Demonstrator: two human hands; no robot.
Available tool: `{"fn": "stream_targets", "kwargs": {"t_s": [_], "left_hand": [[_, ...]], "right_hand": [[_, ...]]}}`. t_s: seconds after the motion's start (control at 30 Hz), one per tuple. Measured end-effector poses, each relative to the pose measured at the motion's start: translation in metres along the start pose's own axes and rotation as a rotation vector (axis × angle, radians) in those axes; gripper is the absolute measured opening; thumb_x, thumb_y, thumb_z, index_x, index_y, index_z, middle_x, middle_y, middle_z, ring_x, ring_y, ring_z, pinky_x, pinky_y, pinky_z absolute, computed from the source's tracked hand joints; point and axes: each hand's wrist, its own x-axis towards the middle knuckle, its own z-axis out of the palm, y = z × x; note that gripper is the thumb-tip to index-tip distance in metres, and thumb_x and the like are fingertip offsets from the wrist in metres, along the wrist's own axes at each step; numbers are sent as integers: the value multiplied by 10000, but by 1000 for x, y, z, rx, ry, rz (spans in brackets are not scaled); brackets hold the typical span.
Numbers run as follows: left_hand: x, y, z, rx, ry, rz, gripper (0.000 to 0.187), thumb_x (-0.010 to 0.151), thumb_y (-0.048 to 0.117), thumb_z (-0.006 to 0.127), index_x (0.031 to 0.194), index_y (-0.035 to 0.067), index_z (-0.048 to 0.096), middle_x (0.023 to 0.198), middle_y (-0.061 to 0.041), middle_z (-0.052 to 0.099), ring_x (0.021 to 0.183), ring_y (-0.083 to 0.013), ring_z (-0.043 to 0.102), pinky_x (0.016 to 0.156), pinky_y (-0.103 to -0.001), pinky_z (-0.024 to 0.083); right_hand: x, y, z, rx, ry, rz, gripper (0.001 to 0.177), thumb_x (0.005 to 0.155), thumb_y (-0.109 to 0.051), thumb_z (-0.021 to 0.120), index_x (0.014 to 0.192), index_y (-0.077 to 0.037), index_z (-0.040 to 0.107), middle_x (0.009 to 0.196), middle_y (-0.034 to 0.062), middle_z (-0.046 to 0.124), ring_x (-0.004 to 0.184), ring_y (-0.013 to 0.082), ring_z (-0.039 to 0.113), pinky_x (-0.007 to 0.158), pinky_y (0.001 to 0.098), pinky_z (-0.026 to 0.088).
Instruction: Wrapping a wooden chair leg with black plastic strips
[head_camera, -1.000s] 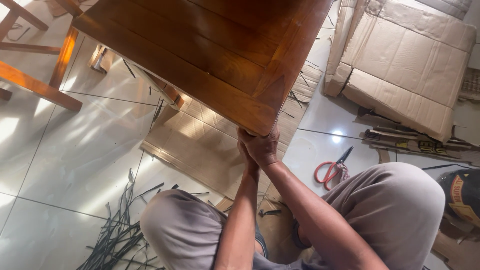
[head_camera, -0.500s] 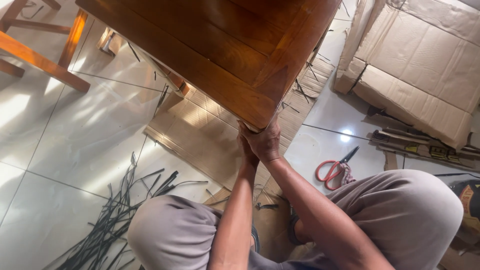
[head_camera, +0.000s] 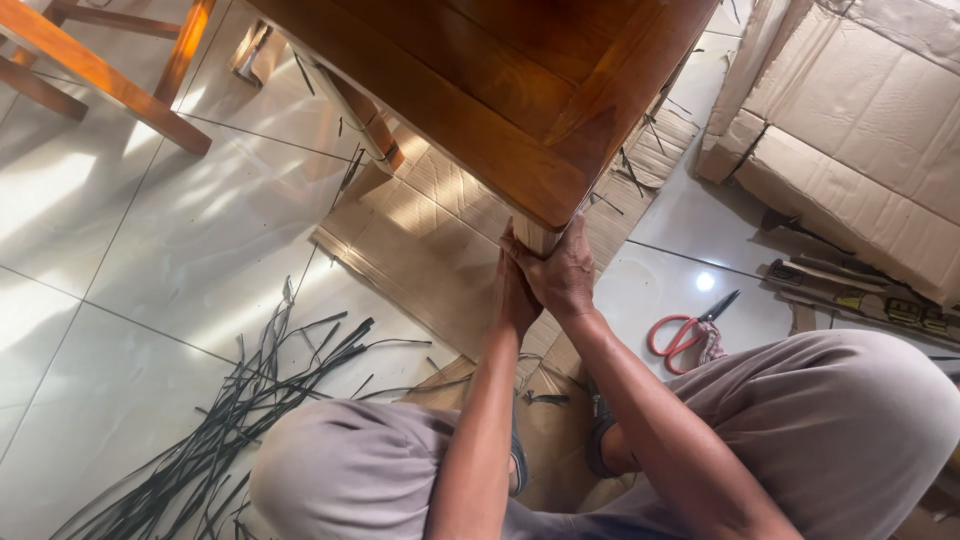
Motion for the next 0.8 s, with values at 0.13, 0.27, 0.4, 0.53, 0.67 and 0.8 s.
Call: {"fn": "stream_targets", "kwargs": {"t_s": [0.13, 0.27, 0.4, 0.53, 0.67, 0.8], "left_hand": [[-3, 21, -9, -56, -12, -23, 872, 896, 276, 671, 1625, 119, 219, 1473, -149, 492, 1291, -439, 566, 947, -581, 581], [-1, 33, -16, -58, -79, -144, 807, 922, 349, 615, 1616, 220, 224, 1473, -99, 527, 1297, -379, 589, 978, -563, 578], [0, -30, 16, -57, -75, -205, 979, 834, 169, 668, 1653, 251, 137, 1560, -102, 452, 1321, -423, 562, 1043, -587, 546], [-11, 7, -19, 23, -41, -247, 1054, 759, 200, 740, 1624, 310, 147, 1527, -23, 461, 1336, -352, 562, 1030, -583, 552], [-24, 2, -14, -10, 67, -123, 1053, 684, 91, 749, 1602, 170, 239, 1455, -137, 503, 1341, -402, 544, 1039, -558, 543], [-33, -2, -3, -67, 136, -59, 903, 782, 66, 643, 1600, 32, 264, 1442, -260, 479, 1336, -483, 515, 1075, -529, 498]], "right_hand": [[3, 12, 0, -24, -71, 64, 849, 663, -502, 939, 1284, -200, 444, 1276, 161, 612, 1222, 470, 600, 1073, 614, 478], [3, 15, 1, -59, -134, 111, 855, 659, -505, 914, 1305, -201, 445, 1357, 155, 585, 1246, 497, 575, 1100, 631, 452], [4, 30, 0, -67, -170, 127, 1120, 630, -528, 912, 1541, -328, 291, 1495, 102, 506, 1337, 449, 526, 1149, 600, 419], [-3, 16, -11, -58, -197, 115, 1177, 647, -459, 899, 1594, -263, 229, 1546, 154, 456, 1380, 460, 485, 1187, 607, 379], [-8, 37, -7, -34, -183, 69, 1245, 715, -421, 881, 1652, -199, 92, 1540, 263, 434, 1407, 483, 456, 1179, 644, 366], [-11, 79, 1, -33, -189, 112, 1328, 671, -579, 904, 1650, -139, 122, 1501, 213, 481, 1377, 406, 519, 1140, 569, 438]]}}
